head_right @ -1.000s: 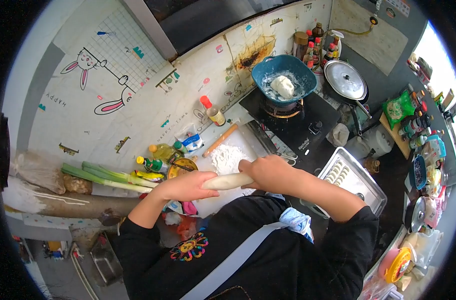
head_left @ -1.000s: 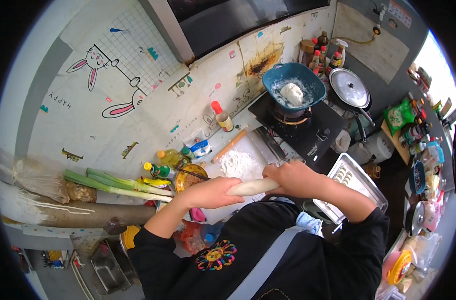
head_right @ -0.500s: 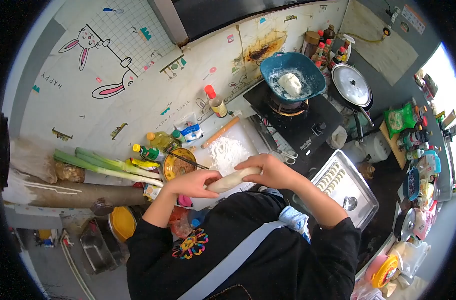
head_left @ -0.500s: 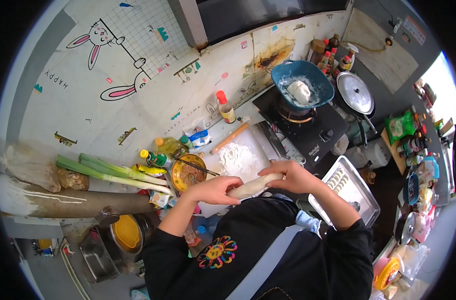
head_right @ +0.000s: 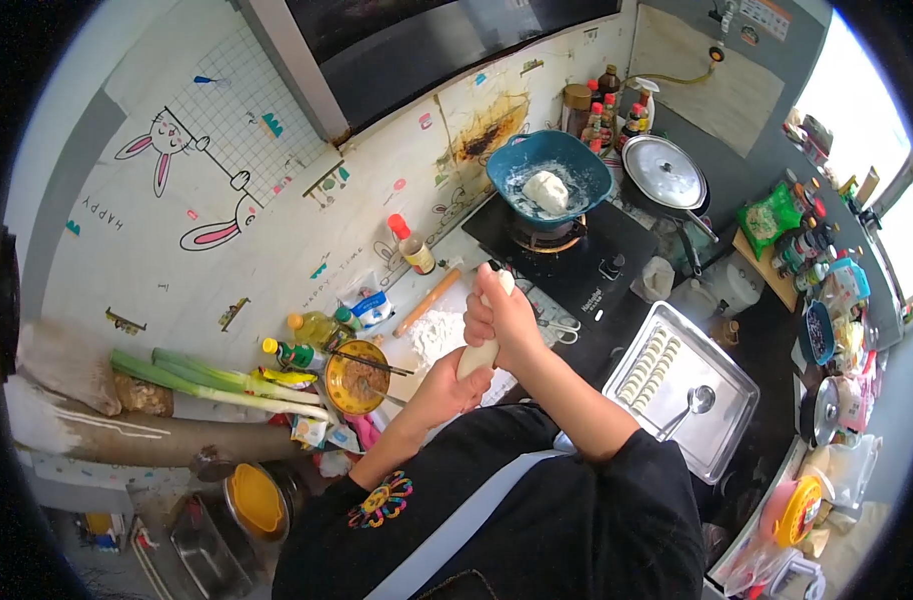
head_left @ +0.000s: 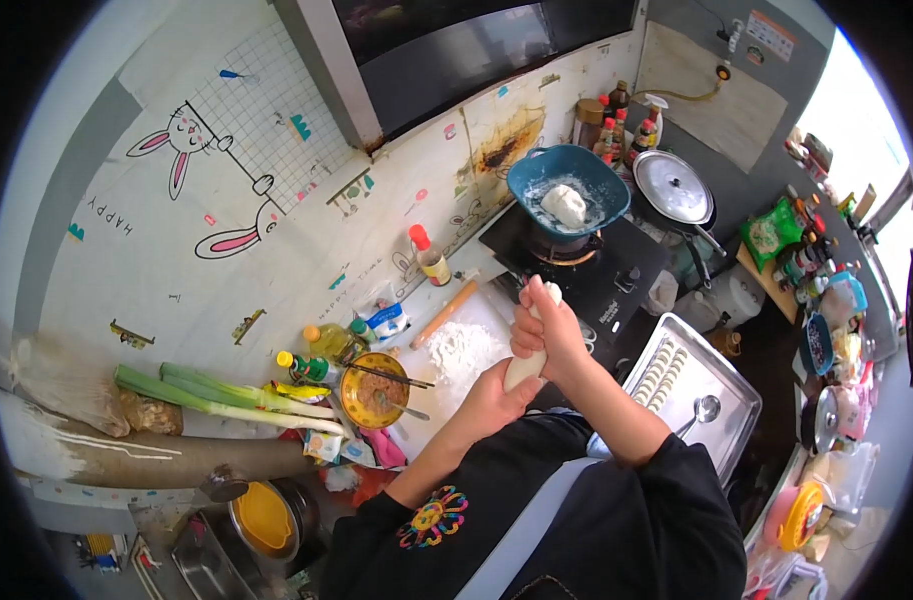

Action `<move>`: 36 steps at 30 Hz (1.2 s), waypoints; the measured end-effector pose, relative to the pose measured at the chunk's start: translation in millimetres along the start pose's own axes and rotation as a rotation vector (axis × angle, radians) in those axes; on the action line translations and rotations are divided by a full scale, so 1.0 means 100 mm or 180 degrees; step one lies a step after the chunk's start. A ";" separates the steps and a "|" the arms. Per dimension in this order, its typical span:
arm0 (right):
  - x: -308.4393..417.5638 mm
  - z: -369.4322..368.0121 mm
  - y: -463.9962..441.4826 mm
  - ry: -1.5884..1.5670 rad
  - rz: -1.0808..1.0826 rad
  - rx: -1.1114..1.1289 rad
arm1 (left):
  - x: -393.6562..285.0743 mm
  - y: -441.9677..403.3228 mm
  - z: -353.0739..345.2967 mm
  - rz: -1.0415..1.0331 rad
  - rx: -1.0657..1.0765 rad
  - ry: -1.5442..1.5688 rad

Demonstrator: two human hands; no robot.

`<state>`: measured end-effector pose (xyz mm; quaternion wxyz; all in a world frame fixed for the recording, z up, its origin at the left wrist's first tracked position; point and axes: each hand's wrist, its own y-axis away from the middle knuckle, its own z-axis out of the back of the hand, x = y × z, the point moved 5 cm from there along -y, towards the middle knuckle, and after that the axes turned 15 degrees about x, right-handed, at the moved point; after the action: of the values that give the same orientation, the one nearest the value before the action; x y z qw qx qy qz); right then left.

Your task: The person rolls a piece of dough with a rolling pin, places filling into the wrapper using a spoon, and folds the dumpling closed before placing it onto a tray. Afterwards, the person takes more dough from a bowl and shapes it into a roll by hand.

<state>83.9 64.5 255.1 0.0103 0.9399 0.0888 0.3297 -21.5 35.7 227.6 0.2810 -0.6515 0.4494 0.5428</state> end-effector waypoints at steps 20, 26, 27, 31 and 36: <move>0.11 -0.33 0.12 0.0176 0.0493 0.1882 | -0.44 0.26 -0.10 0.0054 -0.0286 -0.1919; 0.26 -0.76 0.26 0.4795 0.1687 0.1725 | -0.68 0.22 0.00 -0.1200 -0.0469 -0.1655; 0.32 -0.77 0.26 0.4701 0.1690 0.1535 | -0.63 0.21 0.01 -0.1147 -0.0518 -0.1409; 0.27 -0.41 0.18 0.2893 0.1147 0.1541 | -0.57 0.15 0.09 -0.1762 -0.0657 -0.0043; -0.12 -0.41 0.31 0.3332 -0.0467 0.1569 | -0.77 0.14 0.11 -0.2254 -0.0833 0.0835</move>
<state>54.4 30.1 282.5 -0.2312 0.6179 0.2210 0.7183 -39.2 60.1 300.2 0.3056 -0.8602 0.1563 0.3772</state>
